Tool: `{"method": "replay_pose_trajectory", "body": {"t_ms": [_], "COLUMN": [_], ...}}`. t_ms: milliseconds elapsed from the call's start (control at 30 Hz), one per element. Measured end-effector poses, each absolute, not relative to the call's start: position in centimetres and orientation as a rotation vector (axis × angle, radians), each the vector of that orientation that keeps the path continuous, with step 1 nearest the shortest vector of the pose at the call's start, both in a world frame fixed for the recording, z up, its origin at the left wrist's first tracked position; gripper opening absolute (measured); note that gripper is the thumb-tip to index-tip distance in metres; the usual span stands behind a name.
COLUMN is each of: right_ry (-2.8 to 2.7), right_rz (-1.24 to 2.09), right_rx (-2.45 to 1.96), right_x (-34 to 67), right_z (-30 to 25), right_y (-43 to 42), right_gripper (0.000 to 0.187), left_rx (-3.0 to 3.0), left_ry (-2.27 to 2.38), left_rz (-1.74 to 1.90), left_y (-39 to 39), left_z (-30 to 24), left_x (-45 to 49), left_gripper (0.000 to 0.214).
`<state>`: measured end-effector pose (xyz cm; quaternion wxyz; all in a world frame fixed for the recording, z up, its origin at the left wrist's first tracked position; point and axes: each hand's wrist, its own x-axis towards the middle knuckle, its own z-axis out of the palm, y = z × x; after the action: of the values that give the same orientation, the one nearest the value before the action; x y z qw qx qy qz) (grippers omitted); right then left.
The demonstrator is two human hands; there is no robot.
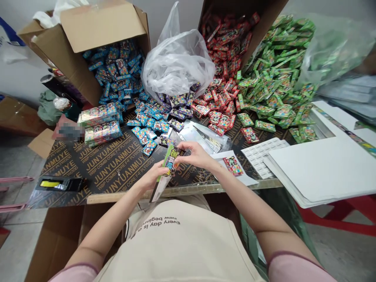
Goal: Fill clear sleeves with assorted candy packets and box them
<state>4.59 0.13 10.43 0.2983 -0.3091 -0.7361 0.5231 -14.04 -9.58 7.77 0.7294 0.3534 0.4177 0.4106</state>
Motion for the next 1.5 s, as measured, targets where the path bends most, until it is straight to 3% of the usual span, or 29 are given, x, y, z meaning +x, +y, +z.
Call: {"method": "replay_pose_trajectory", "body": {"t_ms": [133, 300, 433, 567, 767, 900, 1000, 1067, 1167, 1367, 1500], "right_ry": [-2.030, -2.224, -2.176, -2.117, -2.398, -2.342, -1.877, -1.623, -1.537, -1.489, -1.474], "right_rz": [1.632, 1.749, 1.683, 1.606, 1.007, 1.114, 1.097, 1.208, 1.631, 1.804, 2.058], "right_rx": [-0.599, -0.412, -0.422, -0.529, -0.718, -0.755, -0.979, -1.043, -0.986, -1.002, -0.871], "right_x": [4.7, 4.0, 3.2, 3.1, 3.3, 3.2, 2.6, 1.9, 0.5, 0.1, 1.2], "right_z": [10.8, 12.1, 12.7, 12.4, 12.0, 12.1, 11.4, 10.4, 8.5, 7.6, 7.6], "right_y": [0.3, 0.0, -0.6, -0.8, -0.3, 0.2, 0.3, -0.2, -1.8, -2.9, -3.0], "right_gripper": [0.035, 0.023, 0.021, 0.026, 0.027, 0.023, 0.021, 0.030, 0.044, 0.034, 0.049], "left_rx": [0.897, 1.016, 1.175, 1.278, 1.287, 1.327, 1.170, 1.039, 1.059, 1.175, 1.022], "left_ry": [0.993, 1.034, 1.115, 1.142, 1.294, 1.330, 1.417, 1.453, 1.488, 1.534, 1.412], "left_rz": [0.863, 0.847, 0.847, 0.801, 0.862, 0.835, 1.035, 1.196, 1.294, 1.287, 1.423], "left_y": [-9.4, -9.8, -10.0, -10.1, -10.0, -9.9, -9.3, -8.8, -8.5, -8.8, -8.1], "left_z": [8.0, 8.5, 8.9, 9.3, 9.3, 9.1, 8.9, 8.7, 8.4, 7.2, 6.2], "left_x": [-14.9, -15.2, -15.4, -15.7, -16.4, -17.2, -17.6, -17.6, -17.2, -16.6, -16.8], "left_gripper": [0.042, 0.052, 0.035, 0.039, 0.045, 0.046, 0.045, 0.044, 0.042, 0.045, 0.038]}}
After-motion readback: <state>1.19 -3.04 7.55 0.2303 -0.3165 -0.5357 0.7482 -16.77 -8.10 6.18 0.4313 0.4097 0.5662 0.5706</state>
